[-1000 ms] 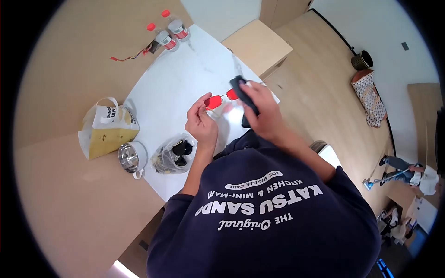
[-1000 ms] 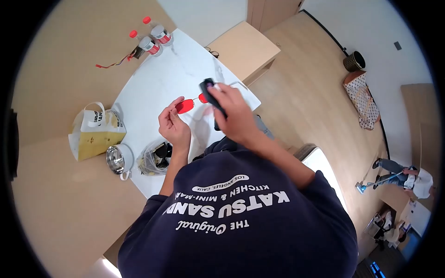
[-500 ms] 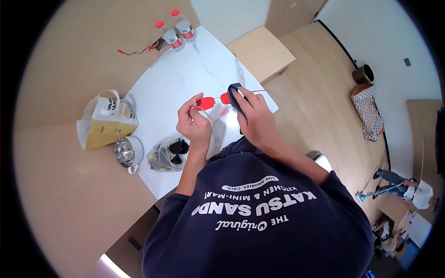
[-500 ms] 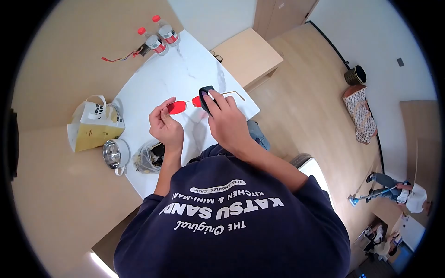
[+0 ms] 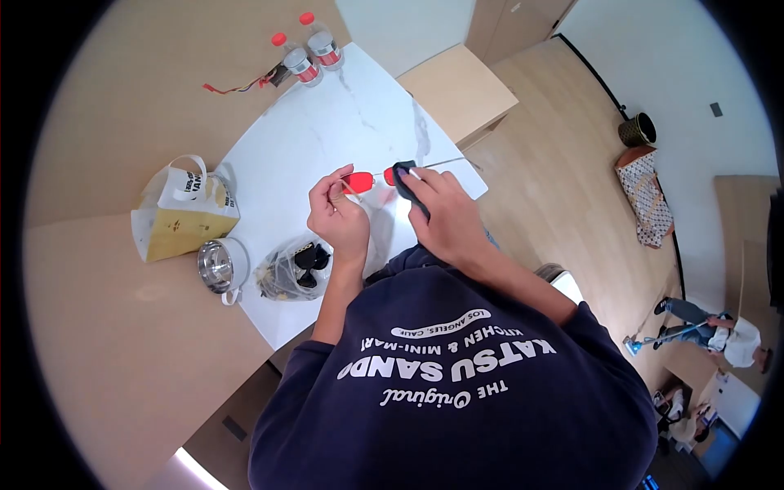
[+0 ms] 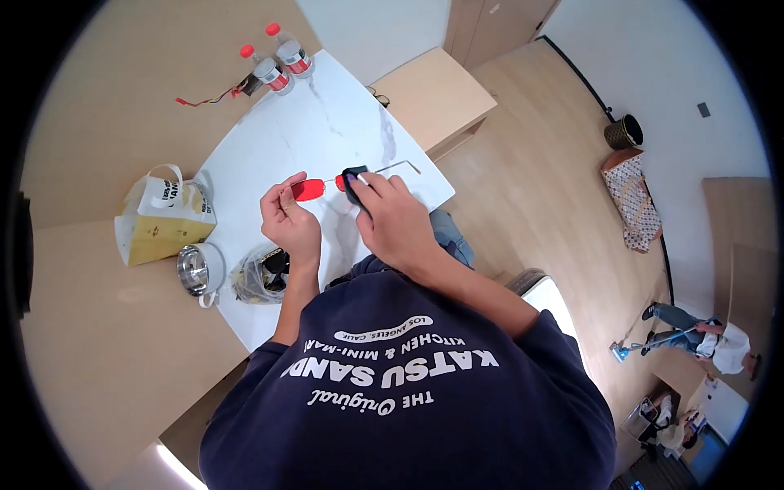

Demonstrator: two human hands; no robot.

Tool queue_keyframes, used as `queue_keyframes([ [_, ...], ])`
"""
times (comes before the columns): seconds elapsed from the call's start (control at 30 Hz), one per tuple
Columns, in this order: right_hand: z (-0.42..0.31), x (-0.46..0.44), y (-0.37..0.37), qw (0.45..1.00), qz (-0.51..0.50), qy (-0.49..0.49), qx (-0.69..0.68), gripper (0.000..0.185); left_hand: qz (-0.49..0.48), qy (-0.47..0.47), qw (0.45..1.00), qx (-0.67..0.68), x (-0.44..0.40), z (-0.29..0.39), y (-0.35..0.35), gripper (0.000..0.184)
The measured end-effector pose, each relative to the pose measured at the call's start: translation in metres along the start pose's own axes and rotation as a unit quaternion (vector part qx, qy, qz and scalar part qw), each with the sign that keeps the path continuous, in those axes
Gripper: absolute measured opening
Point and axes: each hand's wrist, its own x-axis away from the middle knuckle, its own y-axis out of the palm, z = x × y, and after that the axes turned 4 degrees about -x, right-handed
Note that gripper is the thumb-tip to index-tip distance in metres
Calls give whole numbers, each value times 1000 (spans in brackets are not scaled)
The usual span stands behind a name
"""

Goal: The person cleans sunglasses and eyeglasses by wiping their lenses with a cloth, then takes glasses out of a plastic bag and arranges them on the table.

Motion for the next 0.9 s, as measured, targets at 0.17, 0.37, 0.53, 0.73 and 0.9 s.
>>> queue_keyframes([
  [0.17,3,4,2,999,-6,19,-31,45,0,-9,1000,-2,2,4,3,9],
  [0.37,7,5,4,998,31,38,-34,45,8,22,999,-28,2,0,10,11],
  [0.53,21,17,6,997,35,53,-49,45,-17,-28,999,13,11,-2,21,10],
  [0.73,33,23,-10,989,89,111,-32,45,-108,-46,993,29,24,0,46,10],
  [0.9,50,35,-31,984,107,138,-44,50,-141,-49,985,86,18,6,81,9],
])
